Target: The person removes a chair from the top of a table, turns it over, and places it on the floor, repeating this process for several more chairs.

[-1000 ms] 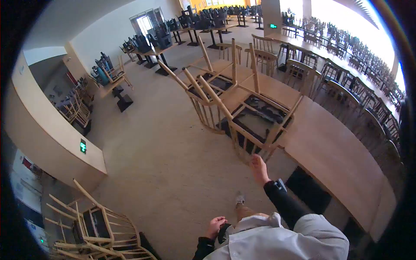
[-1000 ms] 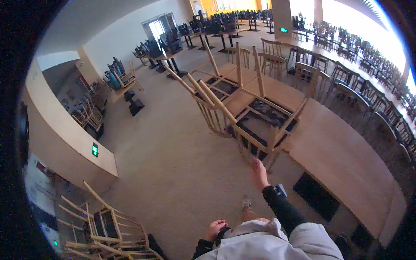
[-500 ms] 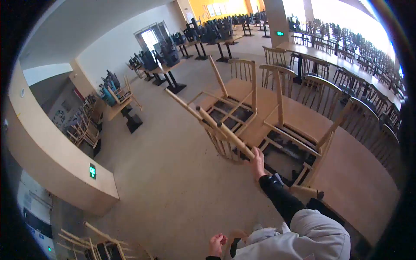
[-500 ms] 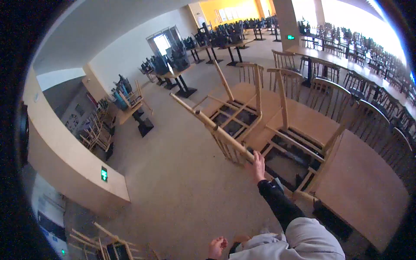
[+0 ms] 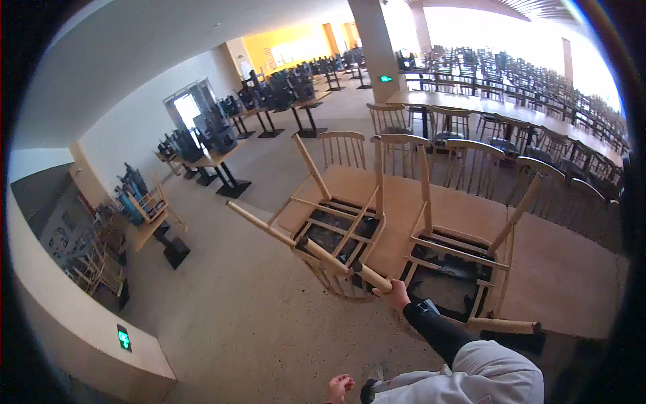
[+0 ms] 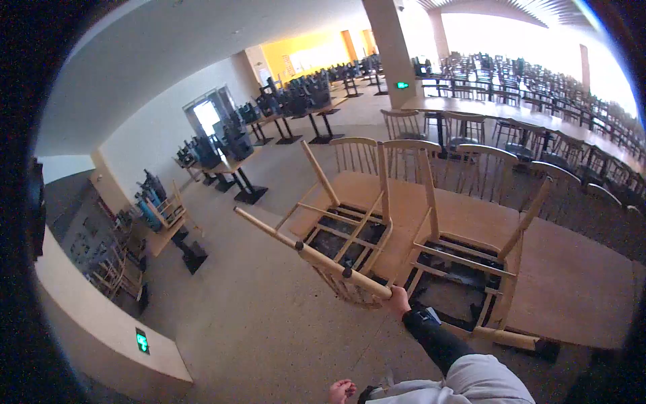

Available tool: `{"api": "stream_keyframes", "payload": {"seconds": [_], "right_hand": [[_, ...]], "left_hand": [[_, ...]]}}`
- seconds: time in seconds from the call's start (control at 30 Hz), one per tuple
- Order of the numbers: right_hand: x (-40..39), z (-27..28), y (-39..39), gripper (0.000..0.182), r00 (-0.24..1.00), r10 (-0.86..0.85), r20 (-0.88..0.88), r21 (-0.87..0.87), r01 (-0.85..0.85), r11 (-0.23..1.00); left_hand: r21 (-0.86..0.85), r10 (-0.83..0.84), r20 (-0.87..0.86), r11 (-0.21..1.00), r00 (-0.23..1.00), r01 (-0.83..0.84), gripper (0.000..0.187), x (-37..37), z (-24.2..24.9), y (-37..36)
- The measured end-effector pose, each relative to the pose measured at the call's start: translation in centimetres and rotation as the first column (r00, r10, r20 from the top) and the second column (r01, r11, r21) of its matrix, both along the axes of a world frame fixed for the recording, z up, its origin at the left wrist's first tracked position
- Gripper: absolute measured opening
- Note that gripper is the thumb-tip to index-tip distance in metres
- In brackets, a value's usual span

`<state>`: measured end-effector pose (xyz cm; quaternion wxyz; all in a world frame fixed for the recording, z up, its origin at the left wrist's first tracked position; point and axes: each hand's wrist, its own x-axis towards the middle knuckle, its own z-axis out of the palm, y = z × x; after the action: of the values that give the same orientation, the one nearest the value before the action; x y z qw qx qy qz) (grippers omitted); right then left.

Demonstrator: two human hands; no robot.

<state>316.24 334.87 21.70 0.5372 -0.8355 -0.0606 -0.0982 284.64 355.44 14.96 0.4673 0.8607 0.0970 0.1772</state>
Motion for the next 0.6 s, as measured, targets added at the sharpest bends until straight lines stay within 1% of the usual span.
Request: {"api": "stream_keyframes", "payload": {"seconds": [0.03,0.07,0.1,0.13,0.17,0.2,0.23,0.3,0.33,0.37,0.4,0.43,0.47,0.5,0.53,0.57,0.6], "right_hand": [[-1.1,2.0,-0.2,0.036,0.999,0.023,-0.027,0.036,-0.022,0.999],[-1.5,3.4,0.0,0.031,1.000,-0.008,0.004,0.056,0.008,0.998],[-1.7,3.9,-0.3,0.031,0.999,-0.041,-0.010,0.052,0.041,0.998],[-1.6,4.4,-0.8,0.026,0.999,-0.050,-0.008,0.135,0.050,0.990],[-1.8,7.0,-1.0,0.022,0.998,-0.060,-0.001,0.217,0.058,0.974],[-2.8,9.7,-1.5,0.015,0.997,-0.039,0.066,0.291,0.018,0.957],[-3.3,11.5,-2.5,0.015,0.996,-0.067,0.058,0.289,0.047,0.956],[-3.8,13.1,-4.4,0.016,0.993,-0.071,0.099,0.190,0.051,0.980],[-3.7,12.7,-6.1,0.015,0.993,-0.043,0.107,0.249,0.016,0.969],[-4.2,13.3,-7.2,0.015,0.992,-0.069,0.102,0.243,0.042,0.969],[-4.8,14.0,-8.2,0.015,0.993,-0.089,0.074,0.358,0.057,0.932],[-5.8,15.2,-9.2,0.015,0.993,-0.108,0.048,0.470,0.073,0.880],[-7.0,16.8,-10.0,0.012,0.993,-0.115,0.014,0.562,0.087,0.822],[-7.8,17.9,-11.1,0.012,0.989,-0.146,0.010,0.560,0.115,0.820],[-8.6,18.5,-12.2,0.011,0.990,-0.137,0.030,0.644,0.085,0.760],[-9.4,18.9,-13.4,0.010,0.990,-0.130,0.053,0.721,0.053,0.691],[-10.2,19.1,-14.8,0.009,0.983,-0.175,0.057,0.748,0.074,0.660]], "left_hand": [[-0.005,-0.023,-0.007,1.000,1.000,0.023,0.019,1.6,-2.3,1.7],[-0.466,-0.094,-0.300,0.883,0.949,-0.059,0.014,3.6,-6.7,4.2],[-0.764,-0.285,-0.511,0.583,0.811,-0.277,0.015,4.7,-9.2,5.8],[-0.765,-0.315,-0.517,0.588,0.796,-0.264,0.015,5.3,-9.2,6.2],[-0.754,-0.342,-0.549,0.596,0.762,-0.276,0.018,6.3,-9.2,6.5],[-0.742,-0.365,-0.581,0.605,0.728,-0.288,0.022,7.1,-9.2,6.6],[-0.741,-0.386,-0.585,0.612,0.713,-0.277,0.022,8.1,-8.6,6.6],[-0.669,-0.434,-0.704,0.672,0.562,-0.318,0.037,9.8,-7.8,6.4],[-0.671,-0.453,-0.704,0.676,0.547,-0.304,0.037,10.3,-8.9,6.3],[-0.675,-0.482,-0.701,0.686,0.525,-0.271,0.028,11.0,-10.4,6.1],[-0.680,-0.511,-0.697,0.694,0.503,-0.236,0.020,11.6,-11.9,6.0],[-0.683,-0.529,-0.696,0.697,0.486,-0.218,0.020,11.9,-12.0,5.4],[-0.666,-0.519,-0.717,0.707,0.465,-0.238,0.018,12.4,-11.4,4.6],[-0.647,-0.507,-0.739,0.718,0.443,-0.257,0.016,12.8,-10.8,3.8],[-0.648,-0.524,-0.739,0.724,0.423,-0.236,0.016,13.4,-10.8,3.1],[-0.590,-0.493,-0.788,0.776,0.369,-0.223,0.013,13.7,-10.7,2.5],[-0.528,-0.456,-0.832,0.824,0.315,-0.205,0.011,13.9,-10.5,1.7]]}}
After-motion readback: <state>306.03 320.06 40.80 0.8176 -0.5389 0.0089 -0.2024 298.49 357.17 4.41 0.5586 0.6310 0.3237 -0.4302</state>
